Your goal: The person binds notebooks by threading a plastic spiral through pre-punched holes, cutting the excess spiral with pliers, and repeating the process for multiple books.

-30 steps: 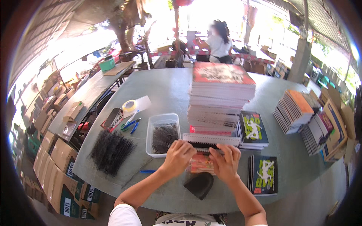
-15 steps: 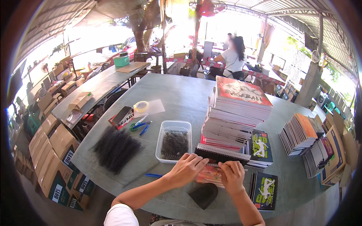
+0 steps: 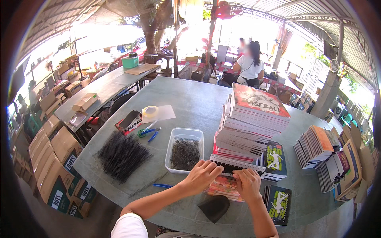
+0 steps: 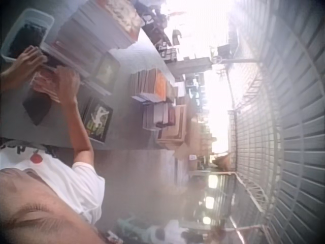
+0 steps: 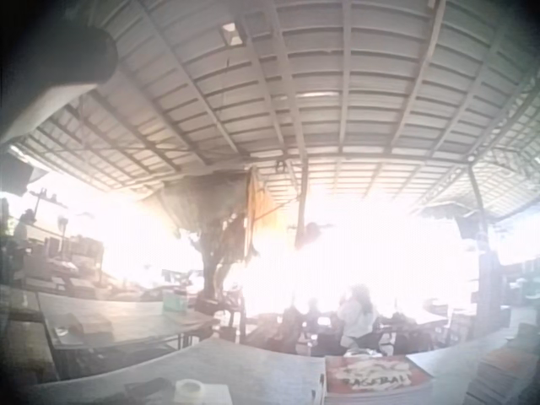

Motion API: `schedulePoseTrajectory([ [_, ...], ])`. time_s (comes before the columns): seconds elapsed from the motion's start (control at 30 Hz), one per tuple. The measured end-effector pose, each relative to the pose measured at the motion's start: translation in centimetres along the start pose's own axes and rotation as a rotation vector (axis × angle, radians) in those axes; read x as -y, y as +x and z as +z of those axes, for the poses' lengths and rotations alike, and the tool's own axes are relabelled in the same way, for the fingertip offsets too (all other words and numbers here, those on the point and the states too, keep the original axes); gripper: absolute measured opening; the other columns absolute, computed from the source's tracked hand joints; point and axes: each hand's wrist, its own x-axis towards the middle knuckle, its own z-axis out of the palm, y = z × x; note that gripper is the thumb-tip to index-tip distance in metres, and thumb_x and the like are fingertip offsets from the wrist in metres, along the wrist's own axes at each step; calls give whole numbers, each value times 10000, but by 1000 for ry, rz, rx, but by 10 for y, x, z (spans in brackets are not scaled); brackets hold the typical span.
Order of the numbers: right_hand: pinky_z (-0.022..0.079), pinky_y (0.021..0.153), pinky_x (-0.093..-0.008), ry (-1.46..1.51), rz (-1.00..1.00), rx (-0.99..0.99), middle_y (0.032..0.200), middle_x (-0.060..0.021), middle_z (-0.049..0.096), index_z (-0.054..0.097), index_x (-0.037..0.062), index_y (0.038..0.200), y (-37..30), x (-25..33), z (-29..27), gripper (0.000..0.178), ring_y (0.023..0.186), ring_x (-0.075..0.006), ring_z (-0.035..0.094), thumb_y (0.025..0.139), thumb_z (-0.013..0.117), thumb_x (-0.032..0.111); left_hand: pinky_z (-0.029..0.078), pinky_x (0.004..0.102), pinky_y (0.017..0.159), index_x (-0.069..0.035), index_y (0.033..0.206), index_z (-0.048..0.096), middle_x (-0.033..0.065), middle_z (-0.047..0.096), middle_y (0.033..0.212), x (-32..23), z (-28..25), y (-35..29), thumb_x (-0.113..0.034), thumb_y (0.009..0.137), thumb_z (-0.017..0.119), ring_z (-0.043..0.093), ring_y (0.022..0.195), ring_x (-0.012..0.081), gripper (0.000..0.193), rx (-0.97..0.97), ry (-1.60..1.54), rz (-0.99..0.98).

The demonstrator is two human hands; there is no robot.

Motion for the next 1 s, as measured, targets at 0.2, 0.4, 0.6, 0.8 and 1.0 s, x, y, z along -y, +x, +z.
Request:
schedulePoseTrajectory([
  [0.2, 412, 695, -354, -115, -178, -209, 951, -8, 562, 657, 130, 1008, -1, 10, -1, 325, 823, -212, 537, 684, 658, 103, 393, 364, 808, -84, 979, 555, 55, 553, 923, 7, -5, -5, -144, 766, 662, 531, 907, 218, 246, 7, 14, 72],
  [0.4, 419, 695, -360, -5, 26, 3, 908, -17, 555, 662, 123, 997, -1, 18, -4, 317, 804, -228, 539, 680, 672, 111, 389, 361, 810, -67, 1019, 547, 47, 586, 882, -8, -15, 2, -102, 778, 624, 538, 929, 209, 255, 69, -76, 53],
  [0.6, 430, 645, -367, -40, -97, -147, 819, -16, 560, 634, 101, 950, 8, 11, 0, 255, 741, -232, 553, 699, 668, 130, 403, 348, 803, -49, 1055, 514, 65, 537, 877, -1, -10, -2, -103, 791, 549, 545, 909, 221, 272, -12, -57, 47],
  [0.8, 434, 639, -374, 57, -29, -72, 828, -5, 559, 621, 116, 936, 9, 6, 3, 265, 749, -235, 552, 679, 683, 129, 400, 369, 809, -56, 1065, 509, 53, 550, 800, -5, -9, 3, -113, 796, 559, 566, 866, 227, 279, -46, -124, 65],
  [1.0, 433, 657, -365, 0, -123, -125, 839, -12, 561, 628, 116, 921, 12, 13, -5, 251, 782, -231, 560, 676, 682, 132, 396, 374, 817, -68, 1011, 526, 54, 565, 864, 5, -4, -4, -104, 752, 662, 560, 884, 245, 295, -23, -13, 57],
])
